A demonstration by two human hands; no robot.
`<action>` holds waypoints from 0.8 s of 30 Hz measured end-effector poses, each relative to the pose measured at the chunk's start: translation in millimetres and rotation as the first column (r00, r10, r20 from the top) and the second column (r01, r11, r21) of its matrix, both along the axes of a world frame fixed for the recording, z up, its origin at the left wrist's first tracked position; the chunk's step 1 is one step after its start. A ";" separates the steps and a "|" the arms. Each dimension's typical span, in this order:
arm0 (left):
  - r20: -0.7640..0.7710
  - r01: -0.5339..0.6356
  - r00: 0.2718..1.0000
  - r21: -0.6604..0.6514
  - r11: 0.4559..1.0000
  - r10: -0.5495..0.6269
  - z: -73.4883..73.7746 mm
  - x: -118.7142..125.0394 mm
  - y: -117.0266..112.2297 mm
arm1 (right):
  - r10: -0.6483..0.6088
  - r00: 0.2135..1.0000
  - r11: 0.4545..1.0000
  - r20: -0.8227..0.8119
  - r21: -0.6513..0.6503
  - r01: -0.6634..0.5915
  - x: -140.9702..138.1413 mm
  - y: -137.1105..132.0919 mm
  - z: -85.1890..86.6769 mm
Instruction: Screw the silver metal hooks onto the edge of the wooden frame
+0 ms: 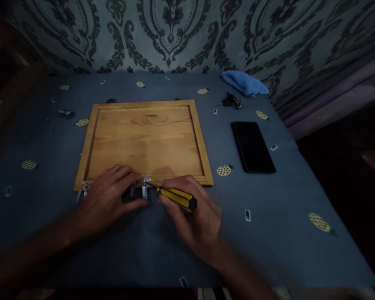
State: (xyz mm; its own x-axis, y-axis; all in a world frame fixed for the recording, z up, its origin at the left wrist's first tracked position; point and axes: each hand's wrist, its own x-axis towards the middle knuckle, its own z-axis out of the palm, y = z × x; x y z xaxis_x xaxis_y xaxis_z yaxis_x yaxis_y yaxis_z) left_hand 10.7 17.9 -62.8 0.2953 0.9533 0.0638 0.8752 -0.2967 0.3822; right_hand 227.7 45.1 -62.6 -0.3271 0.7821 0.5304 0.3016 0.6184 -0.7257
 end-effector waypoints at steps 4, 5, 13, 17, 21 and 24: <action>-0.006 0.000 1.000 0.012 1.000 0.000 0.3 0.1 0.4 | 0.000 1.000 1.000 -0.004 0.009 0.000 -1.2 -0.1 -2.7; -0.007 0.004 1.000 0.015 1.000 -0.004 0.4 0.1 0.3 | 0.002 1.000 1.000 -0.004 0.003 -0.002 -1.3 -0.2 -3.3; -0.007 -0.006 1.000 0.000 1.000 0.006 0.3 -0.1 0.4 | -0.008 1.000 1.000 0.012 0.028 0.008 -4.9 2.0 2.3; 0.001 0.000 1.000 -0.020 1.000 0.000 1.0 -0.6 1.5 | -0.017 1.000 0.999 0.019 0.037 0.016 -7.2 3.1 7.2; -0.012 0.011 1.000 -0.005 1.000 -0.012 0.5 -1.5 1.8 | -0.002 0.999 0.998 0.036 0.061 0.000 -7.1 2.8 8.6; -0.011 0.012 1.000 0.003 1.000 -0.012 0.0 -1.4 1.4 | -0.013 0.999 0.997 0.033 0.079 0.010 -6.4 1.4 7.7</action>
State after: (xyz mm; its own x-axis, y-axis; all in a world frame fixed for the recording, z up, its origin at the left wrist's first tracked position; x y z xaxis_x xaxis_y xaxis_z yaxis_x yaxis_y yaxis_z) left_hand 9.3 19.3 -62.7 0.3073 0.9495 0.0630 0.8757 -0.3081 0.3717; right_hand 221.3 46.5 -54.9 -0.3370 0.7419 0.5797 0.3323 0.6698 -0.6640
